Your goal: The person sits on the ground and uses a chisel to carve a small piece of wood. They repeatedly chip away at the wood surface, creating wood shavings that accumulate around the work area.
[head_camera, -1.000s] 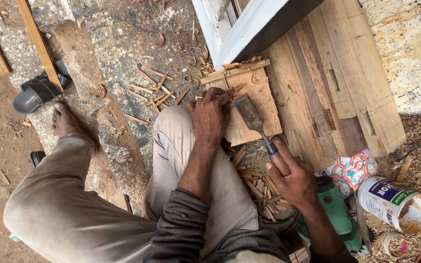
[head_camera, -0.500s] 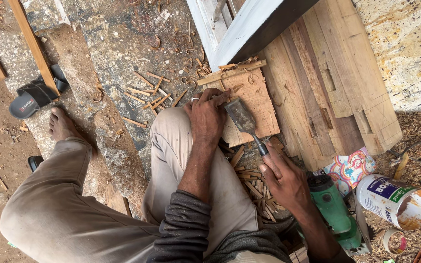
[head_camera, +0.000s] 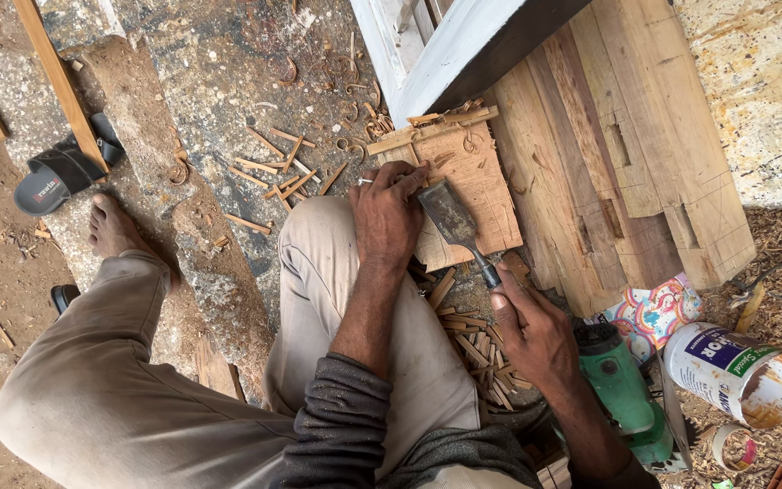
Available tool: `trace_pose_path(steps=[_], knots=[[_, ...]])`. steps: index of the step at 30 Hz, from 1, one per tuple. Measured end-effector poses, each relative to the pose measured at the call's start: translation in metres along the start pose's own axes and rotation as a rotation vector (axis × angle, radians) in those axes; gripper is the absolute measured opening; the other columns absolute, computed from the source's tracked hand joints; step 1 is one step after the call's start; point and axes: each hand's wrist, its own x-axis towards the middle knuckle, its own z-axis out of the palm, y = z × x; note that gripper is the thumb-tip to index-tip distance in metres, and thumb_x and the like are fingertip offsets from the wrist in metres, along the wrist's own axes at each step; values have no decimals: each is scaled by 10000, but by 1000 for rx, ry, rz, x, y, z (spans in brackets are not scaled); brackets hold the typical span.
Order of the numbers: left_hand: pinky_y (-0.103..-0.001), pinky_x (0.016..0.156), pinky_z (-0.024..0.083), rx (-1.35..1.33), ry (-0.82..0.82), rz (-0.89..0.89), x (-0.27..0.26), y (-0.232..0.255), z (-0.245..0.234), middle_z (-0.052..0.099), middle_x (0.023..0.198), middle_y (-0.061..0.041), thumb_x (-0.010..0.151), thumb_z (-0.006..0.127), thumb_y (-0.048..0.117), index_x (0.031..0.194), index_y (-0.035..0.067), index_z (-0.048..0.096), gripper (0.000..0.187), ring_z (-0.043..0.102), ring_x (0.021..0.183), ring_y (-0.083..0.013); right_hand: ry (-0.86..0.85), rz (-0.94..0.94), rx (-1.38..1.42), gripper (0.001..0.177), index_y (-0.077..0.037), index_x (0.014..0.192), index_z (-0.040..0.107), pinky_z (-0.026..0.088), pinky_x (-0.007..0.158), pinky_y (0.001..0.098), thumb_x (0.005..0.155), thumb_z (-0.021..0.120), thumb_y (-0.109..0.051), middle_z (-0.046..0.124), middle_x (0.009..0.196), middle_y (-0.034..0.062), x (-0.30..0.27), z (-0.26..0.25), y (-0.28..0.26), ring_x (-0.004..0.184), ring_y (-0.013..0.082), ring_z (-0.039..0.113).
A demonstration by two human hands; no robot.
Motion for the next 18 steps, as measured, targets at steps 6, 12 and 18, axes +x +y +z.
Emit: trace_pose_path(steps=[6,12,18], knots=[[-385,920,577,-73,30,7,-1,0,4,751,1135,-40,883,710,-53,1159,161,793,359,712,979,-205,121,-233,1,444,-20,1420,594,623,615,384,1044,566,-256,751,971,228,5,-9,-12,822,284,764],[-391,917,597,-138,40,-42,-1,4,-2,689,1220,-90,865,726,-59,1255,191,721,463,713,1032,-261,164,-187,-101,443,-31,1403,627,581,628,479,998,602,-210,743,889,253,9,-11,-35,762,390,740],[-449,893,602,-196,121,-77,-2,8,1,520,1322,-181,790,664,-163,1414,155,511,717,653,1108,-355,156,-191,-31,449,-24,1421,605,581,648,451,1002,603,-186,737,916,246,8,-15,-41,783,376,746]])
